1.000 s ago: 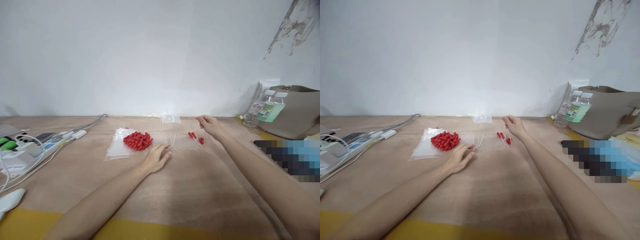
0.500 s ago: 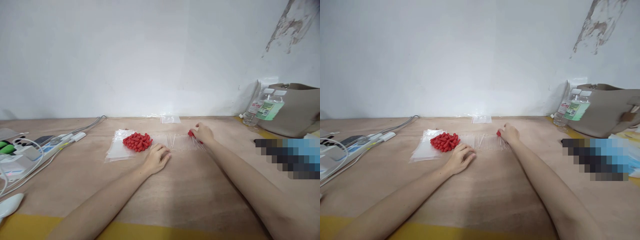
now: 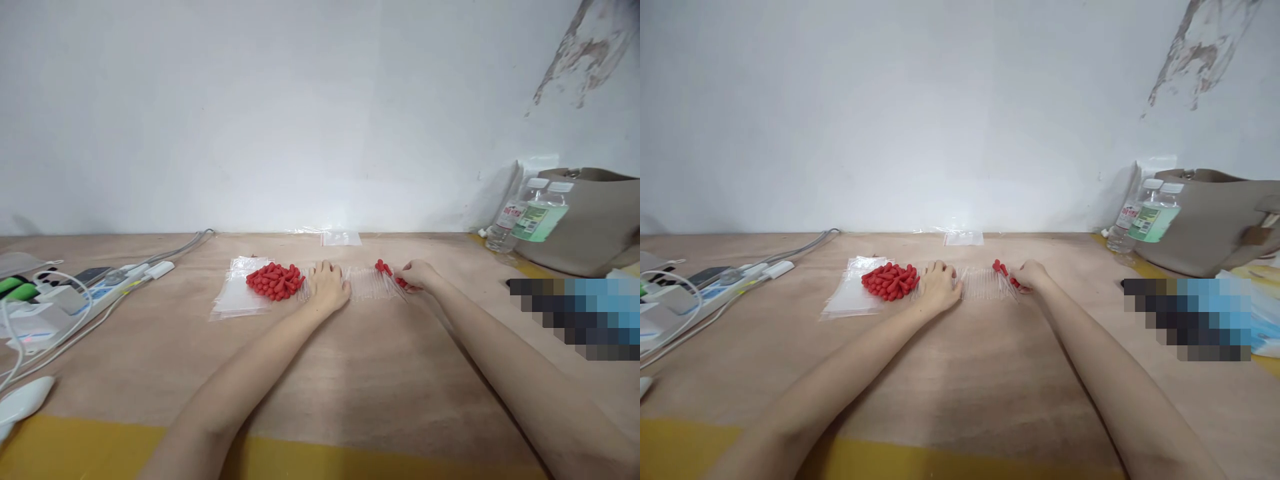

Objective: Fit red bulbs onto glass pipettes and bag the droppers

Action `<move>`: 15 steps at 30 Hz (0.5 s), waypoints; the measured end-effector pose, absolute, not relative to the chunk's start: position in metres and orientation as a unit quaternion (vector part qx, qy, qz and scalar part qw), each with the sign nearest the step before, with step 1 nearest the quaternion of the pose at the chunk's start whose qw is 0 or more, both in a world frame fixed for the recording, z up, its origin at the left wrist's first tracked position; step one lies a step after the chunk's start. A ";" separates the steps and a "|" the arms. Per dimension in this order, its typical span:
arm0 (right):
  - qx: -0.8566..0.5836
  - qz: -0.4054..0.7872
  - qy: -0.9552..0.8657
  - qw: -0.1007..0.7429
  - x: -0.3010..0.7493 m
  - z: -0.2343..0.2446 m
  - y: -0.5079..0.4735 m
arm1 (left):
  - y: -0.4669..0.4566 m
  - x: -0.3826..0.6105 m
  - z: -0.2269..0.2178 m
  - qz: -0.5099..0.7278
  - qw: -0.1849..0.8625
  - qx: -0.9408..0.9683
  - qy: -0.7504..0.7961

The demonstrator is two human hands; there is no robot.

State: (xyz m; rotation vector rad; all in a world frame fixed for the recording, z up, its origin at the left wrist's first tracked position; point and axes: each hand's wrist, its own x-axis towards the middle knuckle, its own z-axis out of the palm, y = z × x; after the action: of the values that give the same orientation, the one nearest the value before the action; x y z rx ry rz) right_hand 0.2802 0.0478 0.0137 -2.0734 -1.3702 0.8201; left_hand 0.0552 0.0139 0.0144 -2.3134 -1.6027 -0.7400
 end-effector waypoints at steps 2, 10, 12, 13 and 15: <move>-0.763 0.306 -0.502 0.267 0.280 0.014 0.048 | 0.023 0.064 0.017 -0.239 0.100 -0.778 -0.573; -0.765 0.287 -0.517 0.256 0.286 0.012 0.048 | 0.039 0.083 0.019 -0.180 0.085 -0.747 -0.634; -0.766 0.280 -0.522 0.251 0.286 0.012 0.049 | 0.040 0.085 0.019 -0.180 0.075 -0.744 -0.639; -0.766 0.276 -0.525 0.250 0.286 0.011 0.049 | 0.040 0.086 0.020 -0.181 0.071 -0.742 -0.642; -0.764 0.265 -0.532 0.252 0.287 0.010 0.050 | 0.040 0.085 0.021 -0.183 0.066 -0.740 -0.644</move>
State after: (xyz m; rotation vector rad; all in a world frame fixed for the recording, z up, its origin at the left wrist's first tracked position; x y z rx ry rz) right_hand 0.2867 0.0502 0.0103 -2.0778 -1.4471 0.7220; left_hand 0.0853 0.0397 0.0213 -2.2314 -1.9442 -0.5511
